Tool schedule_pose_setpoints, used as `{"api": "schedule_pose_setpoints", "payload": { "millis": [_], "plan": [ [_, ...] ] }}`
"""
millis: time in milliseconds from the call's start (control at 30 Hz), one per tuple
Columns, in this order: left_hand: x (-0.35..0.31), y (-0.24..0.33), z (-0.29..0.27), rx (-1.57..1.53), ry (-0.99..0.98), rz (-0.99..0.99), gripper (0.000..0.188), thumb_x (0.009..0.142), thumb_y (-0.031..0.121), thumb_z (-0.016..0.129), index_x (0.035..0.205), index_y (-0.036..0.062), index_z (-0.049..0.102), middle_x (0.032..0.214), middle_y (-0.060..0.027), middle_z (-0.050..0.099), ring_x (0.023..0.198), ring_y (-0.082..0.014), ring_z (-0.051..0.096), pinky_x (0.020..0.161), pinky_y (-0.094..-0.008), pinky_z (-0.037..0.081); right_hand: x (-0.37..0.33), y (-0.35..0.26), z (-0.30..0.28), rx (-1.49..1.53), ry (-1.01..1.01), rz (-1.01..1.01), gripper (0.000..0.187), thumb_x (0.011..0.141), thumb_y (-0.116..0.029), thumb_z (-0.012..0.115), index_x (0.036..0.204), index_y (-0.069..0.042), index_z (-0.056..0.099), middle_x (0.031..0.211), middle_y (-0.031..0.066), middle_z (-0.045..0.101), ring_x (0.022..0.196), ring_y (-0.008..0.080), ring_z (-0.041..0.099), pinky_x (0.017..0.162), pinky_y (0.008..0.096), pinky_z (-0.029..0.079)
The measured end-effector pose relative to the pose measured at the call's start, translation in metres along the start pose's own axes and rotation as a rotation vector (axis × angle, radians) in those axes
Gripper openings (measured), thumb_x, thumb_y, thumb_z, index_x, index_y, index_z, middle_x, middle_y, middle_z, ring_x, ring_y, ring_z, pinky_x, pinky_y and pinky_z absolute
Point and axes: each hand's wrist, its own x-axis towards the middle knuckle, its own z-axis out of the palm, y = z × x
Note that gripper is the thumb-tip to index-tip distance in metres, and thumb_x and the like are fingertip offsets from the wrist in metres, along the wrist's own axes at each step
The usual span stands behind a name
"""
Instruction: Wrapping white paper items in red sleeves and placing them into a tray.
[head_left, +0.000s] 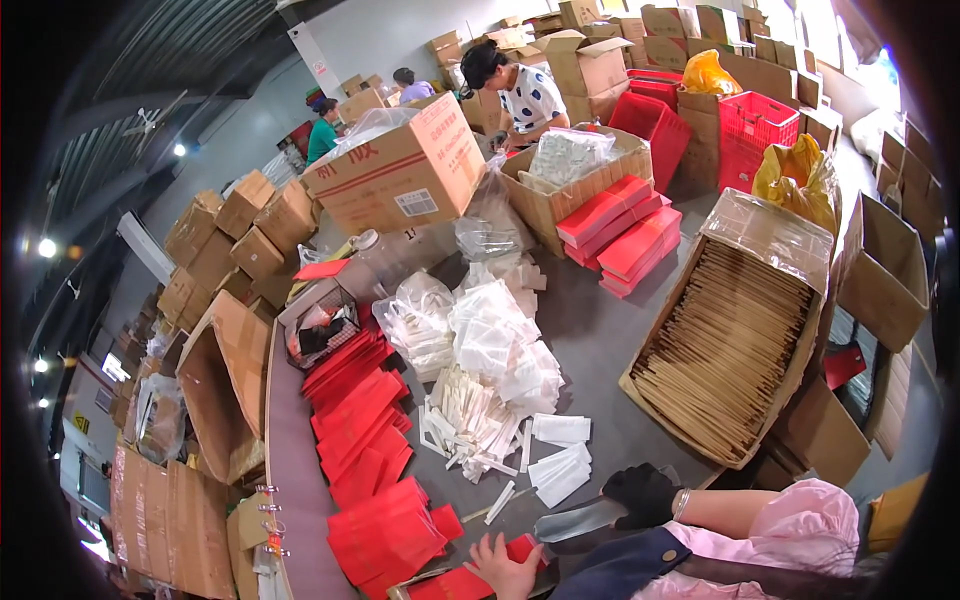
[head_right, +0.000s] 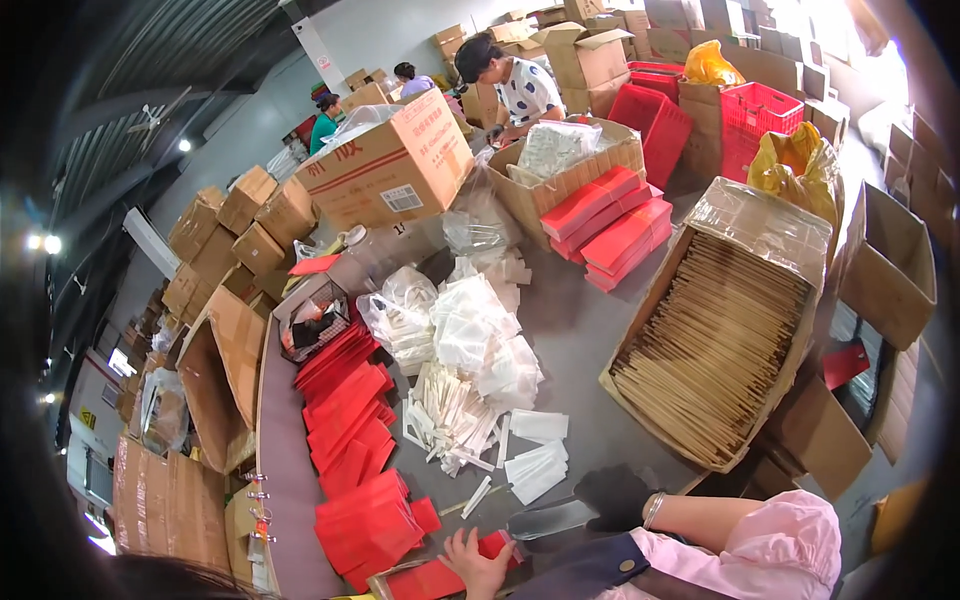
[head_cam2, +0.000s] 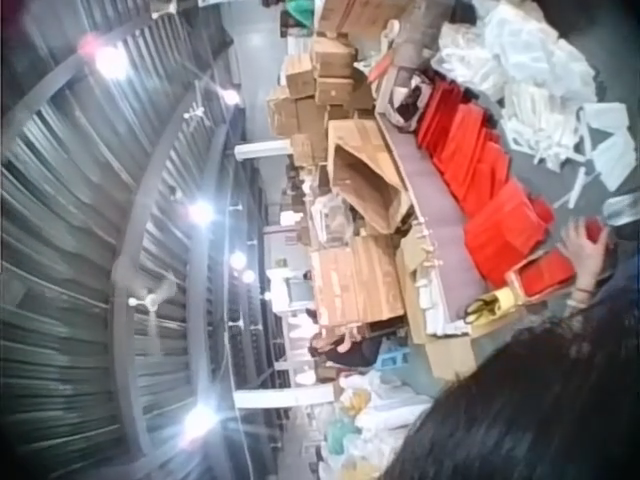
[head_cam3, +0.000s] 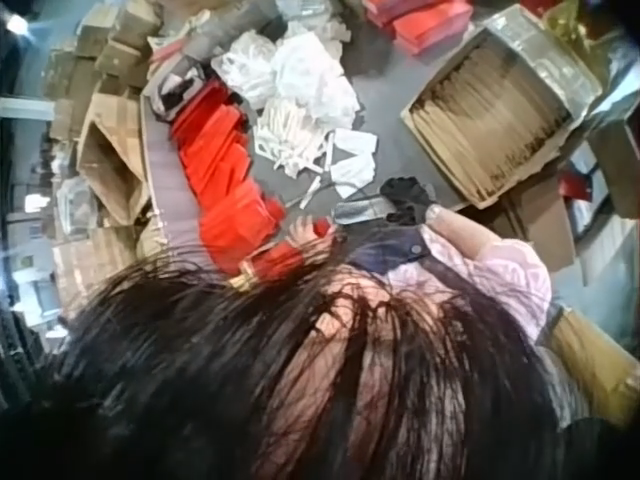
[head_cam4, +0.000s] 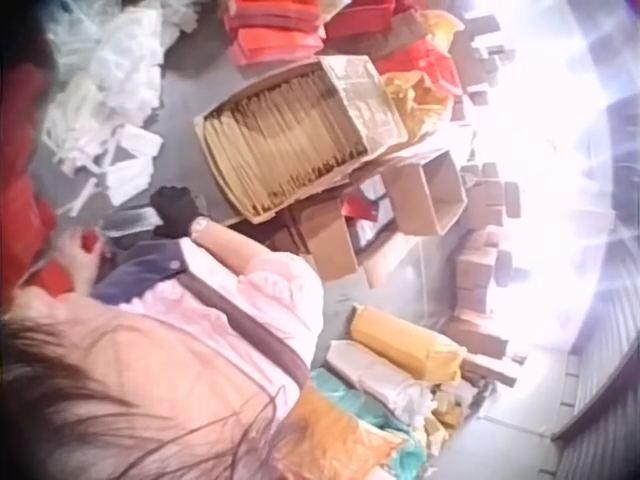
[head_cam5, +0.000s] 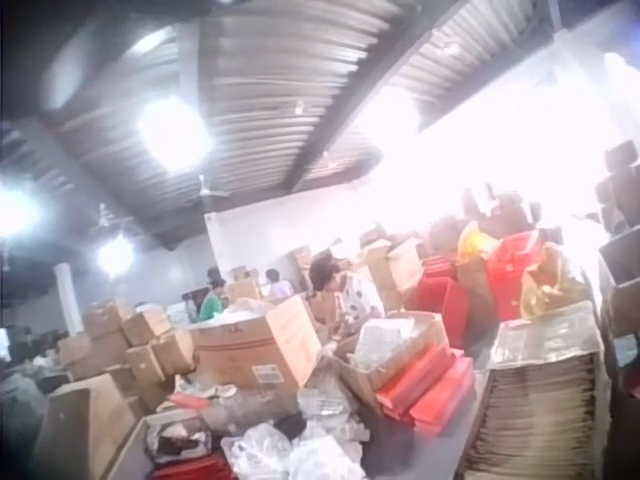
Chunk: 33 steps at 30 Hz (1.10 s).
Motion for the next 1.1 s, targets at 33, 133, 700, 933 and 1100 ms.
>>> {"api": "schedule_pose_setpoints", "payload": {
  "millis": [33,133,700,933,1100],
  "plan": [
    [-0.003,-0.001,0.002,0.010,0.017,-0.023,0.084,0.072,0.069,0.063,0.128,0.0079,0.055,0.134,-0.0173,0.050,0.126,-0.0392,0.041,0.101,-0.0623,0.031,0.002,-0.001,0.000,-0.001,-0.019,-0.015,0.050,0.068,-0.042,0.073,0.105,-0.010,0.060,0.104,0.0131,0.061,0.092,0.0331,0.062,0.076,0.0470,0.048],
    [-0.009,-0.004,0.004,0.008,0.012,-0.066,0.086,0.072,0.070,0.063,0.130,0.0083,0.053,0.137,-0.0175,0.047,0.129,-0.0396,0.038,0.101,-0.0630,0.030,0.004,-0.007,-0.001,0.002,-0.041,-0.044,0.049,0.068,-0.042,0.074,0.103,-0.010,0.060,0.102,0.0138,0.061,0.091,0.0334,0.062,0.075,0.0466,0.049],
    [0.005,-0.015,0.019,0.138,0.525,0.150,0.048,0.067,0.044,0.075,0.097,0.0097,0.063,0.103,-0.0124,0.060,0.097,-0.0329,0.054,0.080,-0.0589,0.042,0.048,-0.009,0.042,-0.048,-0.186,-0.266,0.061,0.078,-0.056,0.063,0.120,-0.012,0.056,0.112,0.0143,0.061,0.102,0.0334,0.060,0.082,0.0485,0.046],
    [-0.010,-0.030,0.025,0.055,0.664,0.184,0.058,0.067,0.049,0.074,0.107,0.0083,0.061,0.110,-0.0141,0.058,0.105,-0.0327,0.052,0.088,-0.0617,0.035,0.100,-0.008,0.072,0.177,-0.029,-0.325,0.056,0.081,-0.040,0.064,0.128,-0.013,0.052,0.110,0.0161,0.062,0.101,0.0332,0.062,0.087,0.0451,0.047],
    [-0.001,-0.028,0.025,-0.018,0.481,0.268,0.066,0.068,0.052,0.074,0.114,0.0073,0.059,0.116,-0.0153,0.058,0.110,-0.0326,0.051,0.094,-0.0637,0.030,0.154,-0.020,-0.154,-0.033,0.771,-0.264,0.094,0.074,-0.034,0.074,0.146,0.000,0.024,0.123,0.0250,0.052,0.109,0.0403,0.055,0.089,0.0465,0.045]
  ]
}}
